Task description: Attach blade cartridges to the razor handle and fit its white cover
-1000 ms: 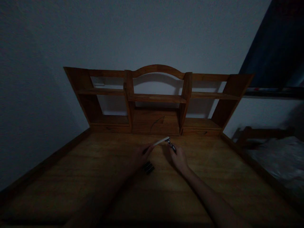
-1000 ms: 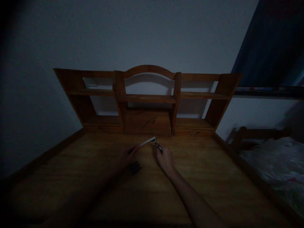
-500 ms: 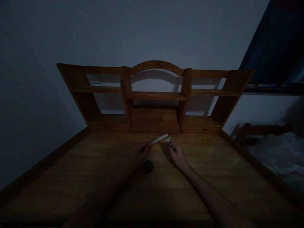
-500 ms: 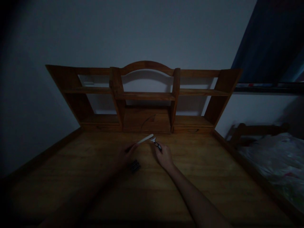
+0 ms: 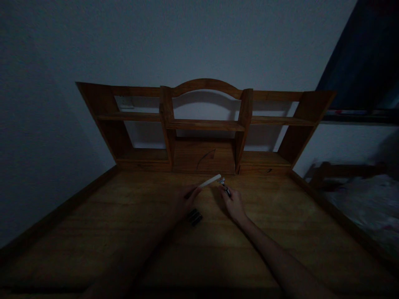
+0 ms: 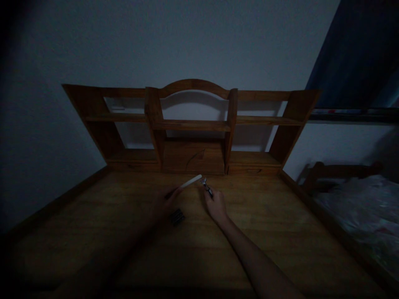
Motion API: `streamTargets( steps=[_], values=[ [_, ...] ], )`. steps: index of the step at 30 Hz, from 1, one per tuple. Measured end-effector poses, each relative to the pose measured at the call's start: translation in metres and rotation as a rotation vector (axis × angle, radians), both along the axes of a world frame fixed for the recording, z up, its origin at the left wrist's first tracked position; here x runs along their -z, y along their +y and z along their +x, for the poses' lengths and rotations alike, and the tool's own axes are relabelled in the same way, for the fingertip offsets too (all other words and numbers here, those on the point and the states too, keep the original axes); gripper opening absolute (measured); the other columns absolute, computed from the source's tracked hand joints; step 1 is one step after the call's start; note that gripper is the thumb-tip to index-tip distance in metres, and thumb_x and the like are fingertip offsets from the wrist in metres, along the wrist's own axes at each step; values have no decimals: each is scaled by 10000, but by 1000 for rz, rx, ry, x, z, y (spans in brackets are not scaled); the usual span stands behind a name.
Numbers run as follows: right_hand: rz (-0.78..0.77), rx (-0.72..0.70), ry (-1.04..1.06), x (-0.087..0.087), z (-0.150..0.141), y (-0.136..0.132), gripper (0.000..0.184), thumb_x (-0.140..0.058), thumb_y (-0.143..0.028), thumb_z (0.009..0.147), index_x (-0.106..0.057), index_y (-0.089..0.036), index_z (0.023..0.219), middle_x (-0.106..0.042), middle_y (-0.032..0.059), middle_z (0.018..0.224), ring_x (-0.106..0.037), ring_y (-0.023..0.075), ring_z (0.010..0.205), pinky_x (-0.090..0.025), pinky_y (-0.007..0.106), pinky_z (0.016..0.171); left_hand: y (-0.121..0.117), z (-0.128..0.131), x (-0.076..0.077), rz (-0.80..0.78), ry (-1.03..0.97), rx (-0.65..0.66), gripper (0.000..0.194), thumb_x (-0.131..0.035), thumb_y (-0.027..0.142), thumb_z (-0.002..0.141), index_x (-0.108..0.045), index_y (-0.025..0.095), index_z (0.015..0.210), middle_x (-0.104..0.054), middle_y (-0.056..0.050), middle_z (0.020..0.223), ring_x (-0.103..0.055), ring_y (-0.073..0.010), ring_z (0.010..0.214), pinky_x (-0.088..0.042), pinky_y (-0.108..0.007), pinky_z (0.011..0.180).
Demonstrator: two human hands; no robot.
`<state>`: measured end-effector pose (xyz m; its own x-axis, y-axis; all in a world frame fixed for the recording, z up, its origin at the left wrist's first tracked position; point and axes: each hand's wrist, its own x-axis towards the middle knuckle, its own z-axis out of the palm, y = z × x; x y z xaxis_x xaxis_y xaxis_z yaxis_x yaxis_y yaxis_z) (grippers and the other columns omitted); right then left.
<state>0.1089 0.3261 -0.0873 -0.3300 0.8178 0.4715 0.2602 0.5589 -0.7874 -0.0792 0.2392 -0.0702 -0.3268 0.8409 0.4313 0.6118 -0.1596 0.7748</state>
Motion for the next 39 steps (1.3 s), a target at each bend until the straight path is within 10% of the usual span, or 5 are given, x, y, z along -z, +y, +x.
streamTargets(
  steps=[39],
  values=[
    [23,59,-137,2,0,0,323,-424,-281,870,-705,-150,960,-705,64,797,-623,215,682,-411,257,605,2,1,0,-15,-13,32,383,-496,500,870,-702,227,1044,-720,-27,1037,-662,-222,937,-510,-343,868]
  ],
)
